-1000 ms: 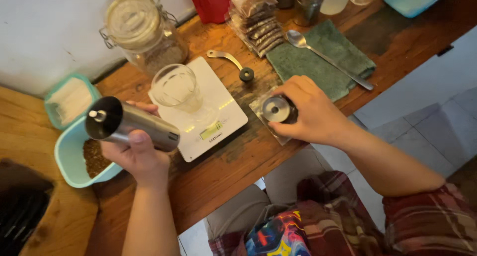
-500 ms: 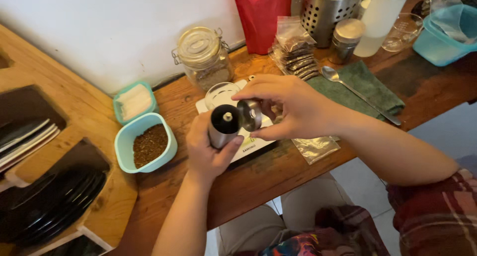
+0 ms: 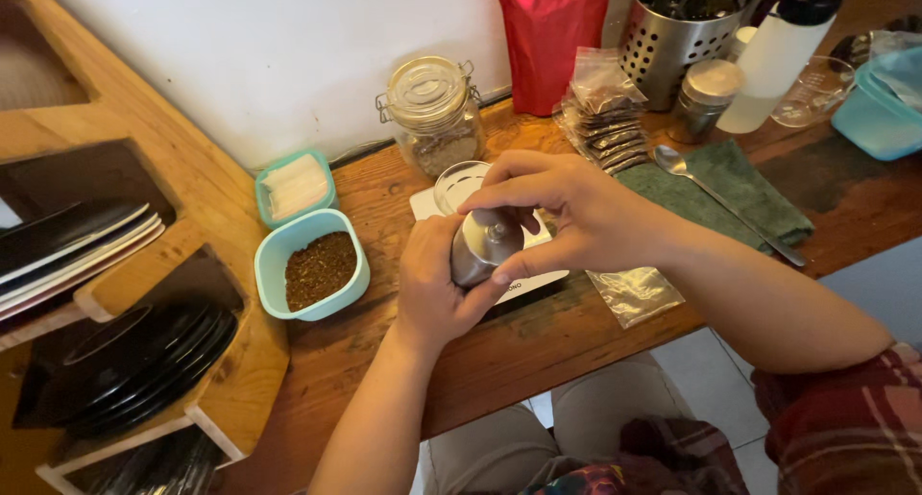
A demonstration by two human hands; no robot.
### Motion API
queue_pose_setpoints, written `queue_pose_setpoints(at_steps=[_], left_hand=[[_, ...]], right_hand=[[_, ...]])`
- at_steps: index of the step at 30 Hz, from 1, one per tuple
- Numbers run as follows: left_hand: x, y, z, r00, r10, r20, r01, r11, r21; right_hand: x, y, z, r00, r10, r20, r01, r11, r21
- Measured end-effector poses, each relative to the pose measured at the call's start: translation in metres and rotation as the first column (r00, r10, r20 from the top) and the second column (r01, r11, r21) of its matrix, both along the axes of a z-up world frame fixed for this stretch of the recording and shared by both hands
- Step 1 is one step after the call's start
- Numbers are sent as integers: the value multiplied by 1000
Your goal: The person operates a manual coffee grinder to grind coffee beans into a glass cup placed on a digital scale. They then pour the ground coffee into a small plastic bag and seal it. The person repeats the grinding process with another batch of beans.
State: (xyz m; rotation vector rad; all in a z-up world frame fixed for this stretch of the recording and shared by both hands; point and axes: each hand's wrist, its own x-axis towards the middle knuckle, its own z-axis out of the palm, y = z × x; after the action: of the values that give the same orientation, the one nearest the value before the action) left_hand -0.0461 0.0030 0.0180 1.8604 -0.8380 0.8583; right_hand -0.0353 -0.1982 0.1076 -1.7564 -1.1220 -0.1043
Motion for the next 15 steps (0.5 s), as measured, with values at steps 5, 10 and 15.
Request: queue_pose_setpoints(at_steps=[5, 10, 15], left_hand=[[-6, -5, 10, 998, 13, 69, -11, 999, -35], [0, 3, -7, 999, -41, -18, 39, 994, -106], [-1, 7, -16, 960, -80, -269, 4, 962, -272]], right_hand=[[-6, 5, 2, 1000, -22, 12, 22, 999, 25], [-5, 10, 8, 998, -34, 60, 34, 999, -10], [33, -17, 21, 991, -92, -101, 64, 966, -252]])
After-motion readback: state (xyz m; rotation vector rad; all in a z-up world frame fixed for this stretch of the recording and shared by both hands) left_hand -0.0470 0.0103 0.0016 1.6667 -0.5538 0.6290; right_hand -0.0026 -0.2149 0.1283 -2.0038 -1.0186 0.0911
